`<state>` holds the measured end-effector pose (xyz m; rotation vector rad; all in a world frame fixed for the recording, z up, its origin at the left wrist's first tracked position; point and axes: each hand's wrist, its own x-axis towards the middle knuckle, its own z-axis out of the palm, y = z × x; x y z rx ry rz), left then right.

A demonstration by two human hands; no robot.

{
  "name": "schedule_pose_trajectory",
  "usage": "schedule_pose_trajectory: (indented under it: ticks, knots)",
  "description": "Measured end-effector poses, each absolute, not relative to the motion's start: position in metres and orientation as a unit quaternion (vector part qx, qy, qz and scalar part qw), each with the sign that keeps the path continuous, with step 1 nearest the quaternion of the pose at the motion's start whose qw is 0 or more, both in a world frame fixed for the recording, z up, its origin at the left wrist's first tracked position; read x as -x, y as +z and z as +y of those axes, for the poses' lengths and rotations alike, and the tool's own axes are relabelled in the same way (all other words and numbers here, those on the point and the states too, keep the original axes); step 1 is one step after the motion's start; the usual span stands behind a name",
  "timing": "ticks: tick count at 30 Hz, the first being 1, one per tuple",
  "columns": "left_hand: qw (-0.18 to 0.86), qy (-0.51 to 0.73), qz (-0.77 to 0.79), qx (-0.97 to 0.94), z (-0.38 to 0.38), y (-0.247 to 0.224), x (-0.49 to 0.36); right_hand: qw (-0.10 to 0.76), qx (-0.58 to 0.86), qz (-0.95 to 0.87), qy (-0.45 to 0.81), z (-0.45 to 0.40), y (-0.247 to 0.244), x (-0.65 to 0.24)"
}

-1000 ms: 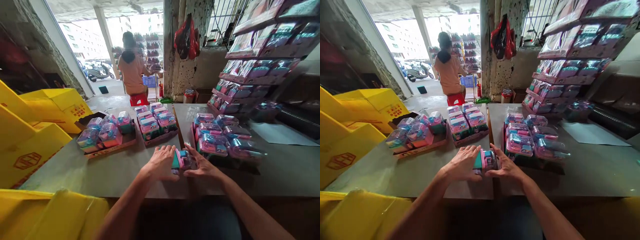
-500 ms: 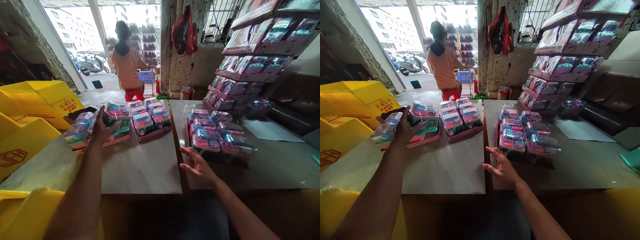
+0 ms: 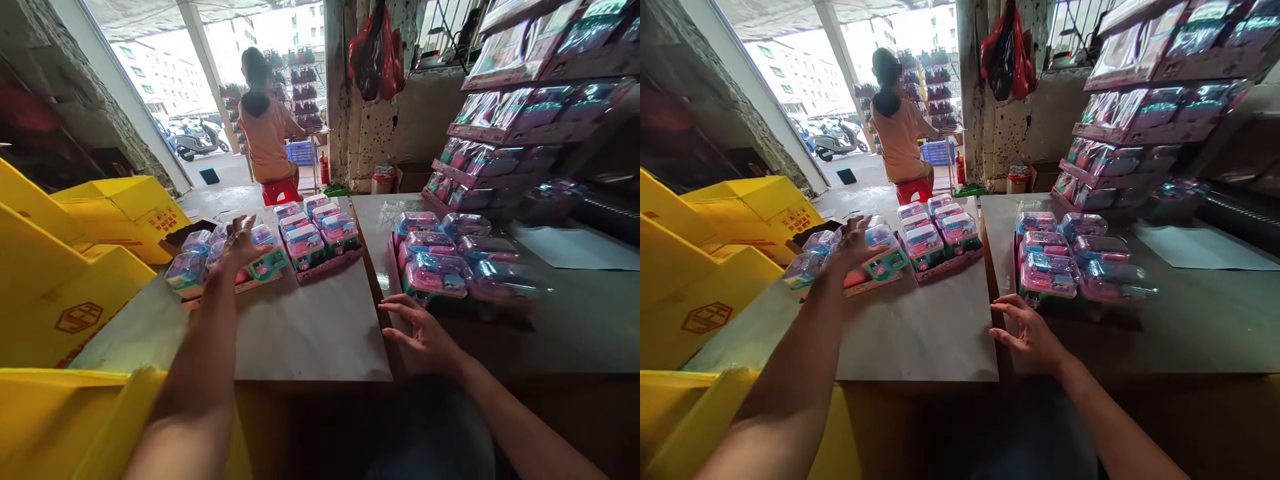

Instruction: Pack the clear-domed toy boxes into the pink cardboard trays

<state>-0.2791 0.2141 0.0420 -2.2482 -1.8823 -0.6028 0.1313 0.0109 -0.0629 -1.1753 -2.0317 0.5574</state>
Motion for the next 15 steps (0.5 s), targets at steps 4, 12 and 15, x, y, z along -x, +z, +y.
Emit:
schedule_pose_trajectory:
  ticks: [4,12,15]
  knots:
    - [0.028,0.008,-0.651,0.759,0.231,0.068,0.264,0.370,0.442,-0.803,0.149,0.005,-0.081,-0.129]
    - [0.032,-0.004,-0.624,0.781,0.239,0.080,0.267,0.356,0.458,-0.809,0.093,-0.004,-0.098,-0.128]
    - [0.064,0.011,-0.599,0.798,0.237,0.081,0.268,0.345,0.456,-0.814,0.103,-0.003,-0.096,-0.127]
